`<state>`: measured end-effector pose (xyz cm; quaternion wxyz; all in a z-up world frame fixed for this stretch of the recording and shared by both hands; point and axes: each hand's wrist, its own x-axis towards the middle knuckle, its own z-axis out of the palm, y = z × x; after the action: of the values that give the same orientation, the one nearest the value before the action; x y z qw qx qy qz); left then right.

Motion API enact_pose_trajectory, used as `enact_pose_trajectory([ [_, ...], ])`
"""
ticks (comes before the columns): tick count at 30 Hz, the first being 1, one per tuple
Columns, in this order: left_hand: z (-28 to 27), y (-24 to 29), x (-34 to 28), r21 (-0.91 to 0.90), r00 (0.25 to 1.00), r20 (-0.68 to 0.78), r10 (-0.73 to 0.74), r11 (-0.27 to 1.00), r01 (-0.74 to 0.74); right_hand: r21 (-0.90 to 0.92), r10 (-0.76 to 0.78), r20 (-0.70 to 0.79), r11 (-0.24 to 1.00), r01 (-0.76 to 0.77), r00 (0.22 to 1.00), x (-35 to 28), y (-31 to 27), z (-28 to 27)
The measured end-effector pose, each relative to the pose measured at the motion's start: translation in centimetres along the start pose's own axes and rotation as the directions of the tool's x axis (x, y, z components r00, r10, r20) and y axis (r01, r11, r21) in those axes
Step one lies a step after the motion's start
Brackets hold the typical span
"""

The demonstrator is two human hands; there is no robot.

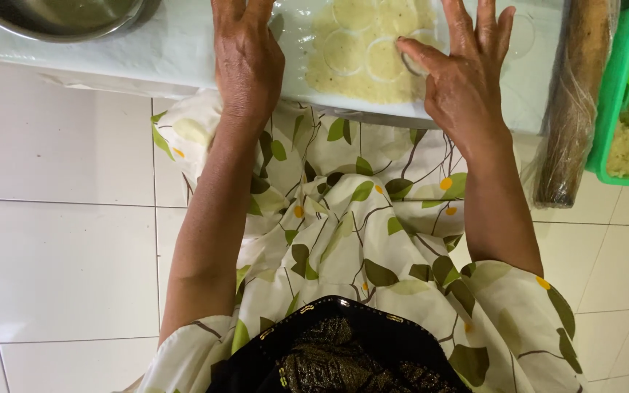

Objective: The person is rolling out dough and using a circular mold to cut it into small circles.

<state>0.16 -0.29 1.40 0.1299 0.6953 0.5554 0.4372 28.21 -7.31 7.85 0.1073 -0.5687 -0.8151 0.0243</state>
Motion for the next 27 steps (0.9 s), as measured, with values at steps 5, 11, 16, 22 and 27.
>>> enact_pose_trajectory([
  [5,0.3,-0.4,-0.1,0.003,1.000,-0.026,-0.001,1.000,0.001,0.047,0.013,-0.023,0.999,-0.012,1.000,0.3,0.8,0.2],
  [11,0.6,-0.6,-0.1,0.017,1.000,-0.014,-0.016,1.000,0.016,0.093,0.037,-0.054,0.995,-0.032,0.998,0.7,1.0,-0.1],
  [16,0.3,-0.4,0.0,0.013,1.000,-0.011,-0.010,1.000,0.010,0.096,0.037,-0.064,0.995,-0.031,0.997,0.9,0.4,-0.2],
  [22,0.9,-0.9,0.0,0.067,1.000,-0.005,-0.001,0.998,0.001,0.085,0.087,-0.093,0.993,-0.079,0.992,0.9,1.0,-0.2],
  [27,0.6,-0.6,-0.1,0.058,1.000,0.002,-0.029,0.998,0.029,0.049,0.094,-0.098,0.995,-0.090,0.991,1.1,1.1,0.0],
])
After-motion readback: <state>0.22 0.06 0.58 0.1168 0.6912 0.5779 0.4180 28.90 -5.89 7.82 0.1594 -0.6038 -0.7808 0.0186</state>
